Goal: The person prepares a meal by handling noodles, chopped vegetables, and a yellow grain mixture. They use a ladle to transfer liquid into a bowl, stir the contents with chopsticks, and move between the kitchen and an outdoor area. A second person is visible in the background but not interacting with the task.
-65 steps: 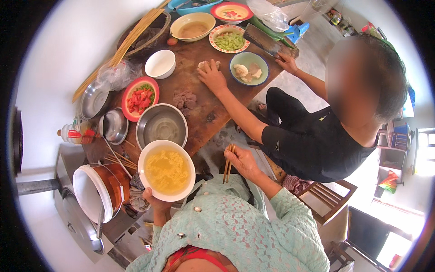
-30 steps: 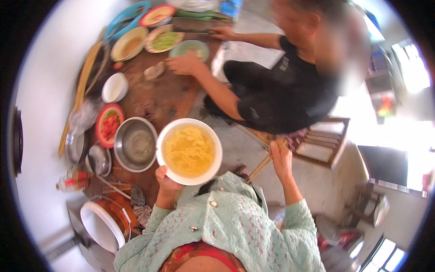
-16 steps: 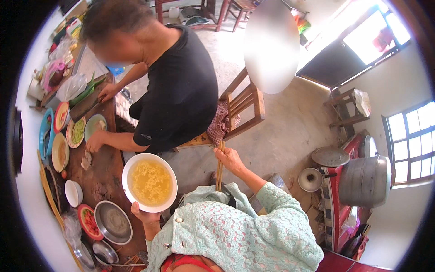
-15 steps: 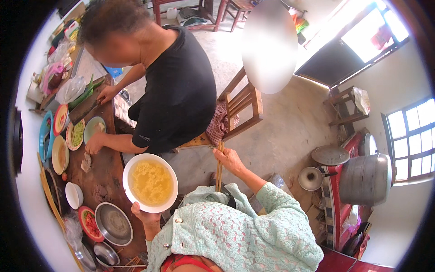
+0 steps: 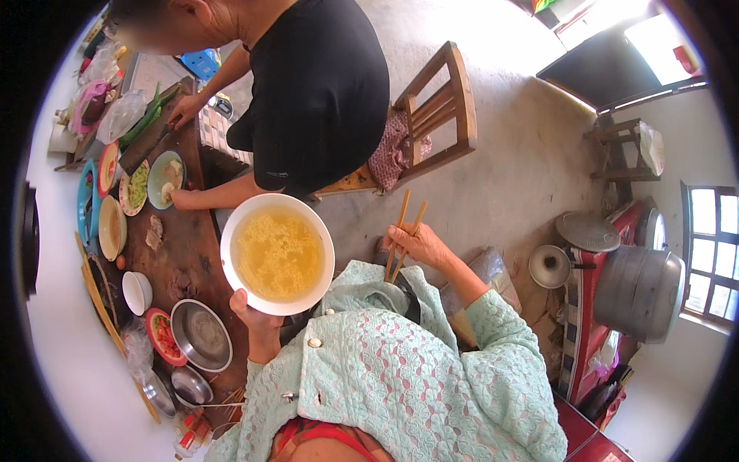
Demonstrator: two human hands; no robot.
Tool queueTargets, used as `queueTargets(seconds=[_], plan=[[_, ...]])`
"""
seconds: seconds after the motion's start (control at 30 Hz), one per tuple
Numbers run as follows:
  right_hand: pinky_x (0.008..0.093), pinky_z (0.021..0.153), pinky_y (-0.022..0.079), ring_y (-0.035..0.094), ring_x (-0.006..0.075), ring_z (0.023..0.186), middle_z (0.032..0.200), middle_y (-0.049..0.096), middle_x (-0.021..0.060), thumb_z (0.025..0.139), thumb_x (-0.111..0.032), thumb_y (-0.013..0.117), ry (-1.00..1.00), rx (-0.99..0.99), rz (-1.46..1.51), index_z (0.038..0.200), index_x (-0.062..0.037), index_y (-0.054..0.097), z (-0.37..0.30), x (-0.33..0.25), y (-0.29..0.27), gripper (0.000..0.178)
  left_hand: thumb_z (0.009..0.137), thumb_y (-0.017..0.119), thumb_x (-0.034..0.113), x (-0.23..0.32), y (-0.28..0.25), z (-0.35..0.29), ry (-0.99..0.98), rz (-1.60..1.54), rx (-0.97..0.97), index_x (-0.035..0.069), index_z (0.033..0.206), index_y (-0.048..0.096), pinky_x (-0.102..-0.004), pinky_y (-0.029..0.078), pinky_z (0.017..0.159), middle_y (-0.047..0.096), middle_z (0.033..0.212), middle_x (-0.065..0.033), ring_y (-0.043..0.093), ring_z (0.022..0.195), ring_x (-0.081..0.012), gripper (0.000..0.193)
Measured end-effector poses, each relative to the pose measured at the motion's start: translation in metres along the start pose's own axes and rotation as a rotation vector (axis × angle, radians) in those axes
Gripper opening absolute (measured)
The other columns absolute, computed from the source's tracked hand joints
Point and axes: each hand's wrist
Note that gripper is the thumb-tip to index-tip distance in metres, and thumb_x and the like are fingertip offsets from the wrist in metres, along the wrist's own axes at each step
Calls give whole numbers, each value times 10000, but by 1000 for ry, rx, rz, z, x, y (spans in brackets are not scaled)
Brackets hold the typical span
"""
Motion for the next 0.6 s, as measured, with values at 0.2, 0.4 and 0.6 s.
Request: queueTargets(seconds=[0.2, 0.4, 0.6], plan=[[196, 465, 377, 449, 53, 556, 646, 498, -19, 935, -417, 447, 30, 129, 81, 821, -68, 607, -20, 29, -26, 400, 708, 591, 419, -7, 23, 6, 26, -39, -9, -9, 1311, 349, -380, 437, 926, 487, 1248, -155, 509, 1116, -284, 778], [198, 380, 366, 442, 56, 437, 599, 494, -15, 930, -393, 469, -65, 466, 186, 789, -65, 583, -49, 26, -96, 375, 715, 576, 420, -19, 35, 14, 9, -33, -55, -4, 1319, 344, -391, 418, 945, 474, 1266, -148, 491, 1136, -289, 773], [198, 377, 366, 441, 61, 427, 602, 500, -8, 933, -380, 462, -179, 828, 255, 795, -57, 576, -80, 21, -121, 369, 744, 532, 461, -26, 57, 28, -60, 15, -122, 21, 1326, 346, -409, 397, 969, 453, 1294, -146, 475, 1159, -290, 753]])
Point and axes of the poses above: each hand's wrist, its own z-axis towards the middle knuckle, its own y-axis out of the palm, x = y × z
